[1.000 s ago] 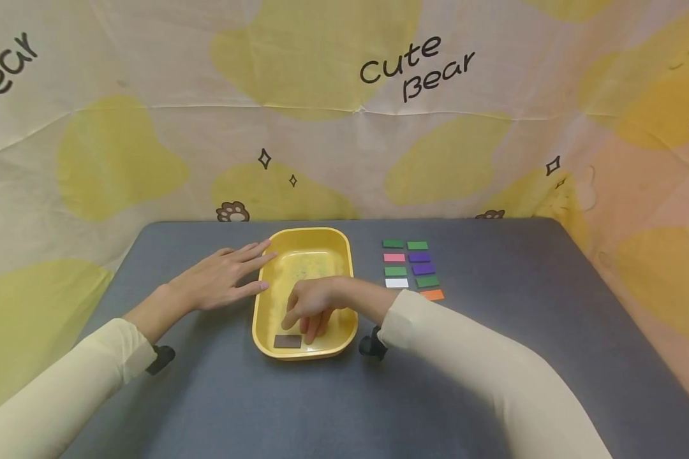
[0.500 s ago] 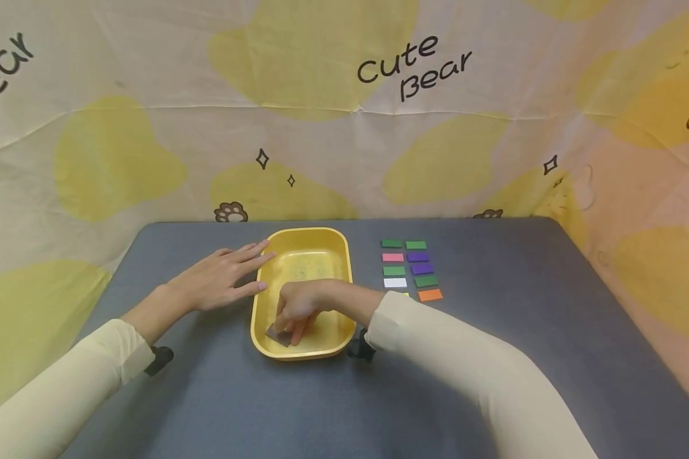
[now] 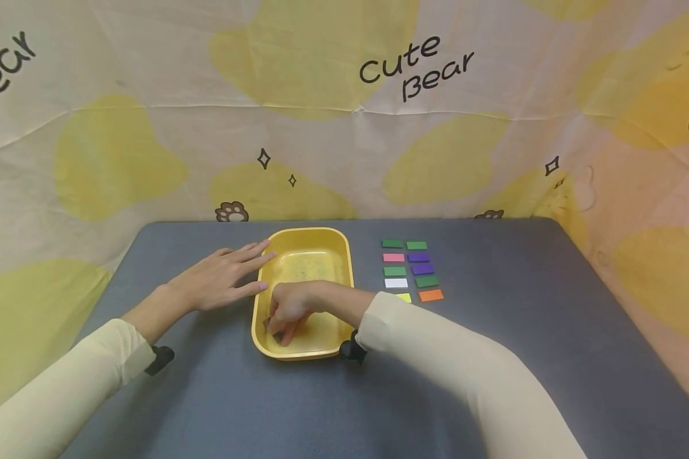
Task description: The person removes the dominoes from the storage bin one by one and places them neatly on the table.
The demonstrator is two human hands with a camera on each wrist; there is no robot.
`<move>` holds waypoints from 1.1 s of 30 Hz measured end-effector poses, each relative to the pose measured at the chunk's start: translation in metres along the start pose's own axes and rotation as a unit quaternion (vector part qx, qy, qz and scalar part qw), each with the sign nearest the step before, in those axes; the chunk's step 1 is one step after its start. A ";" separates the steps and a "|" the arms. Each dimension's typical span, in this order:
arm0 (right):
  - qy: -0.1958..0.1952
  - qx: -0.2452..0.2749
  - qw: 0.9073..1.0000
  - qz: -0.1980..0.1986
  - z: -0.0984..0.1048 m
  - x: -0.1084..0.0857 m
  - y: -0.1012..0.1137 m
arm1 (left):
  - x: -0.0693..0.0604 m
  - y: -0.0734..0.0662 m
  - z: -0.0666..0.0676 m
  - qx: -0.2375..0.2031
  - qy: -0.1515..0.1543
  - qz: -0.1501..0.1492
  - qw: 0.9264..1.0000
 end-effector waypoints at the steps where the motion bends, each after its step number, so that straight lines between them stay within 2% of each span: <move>1: -0.002 0.002 1.000 0.000 0.000 0.001 0.000 | 0.000 0.000 0.000 0.000 0.000 0.000 1.000; 10: -0.033 -0.020 0.999 0.029 0.004 0.007 0.009 | 0.000 0.000 0.000 0.005 -0.001 -0.002 1.000; 17: -0.043 -0.016 0.999 0.020 0.007 0.008 0.009 | -0.001 0.000 0.001 0.006 -0.001 -0.003 1.000; 23: -0.051 -0.026 0.998 0.027 0.013 -0.001 0.010 | 0.000 0.000 0.001 0.007 -0.003 -0.005 1.000; 33: -0.091 -0.026 0.995 0.020 0.044 -0.026 0.002 | 0.001 -0.001 0.001 0.006 0.002 0.001 1.000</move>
Point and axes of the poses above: each hand's wrist, its own x-axis towards the middle knuckle, its own z-axis out of the back of the hand, y = z × x, the point moved 7 cm from there along x, towards the middle knuckle, and after that the axes turned 15 degrees about -z, right-handed, at the moved point
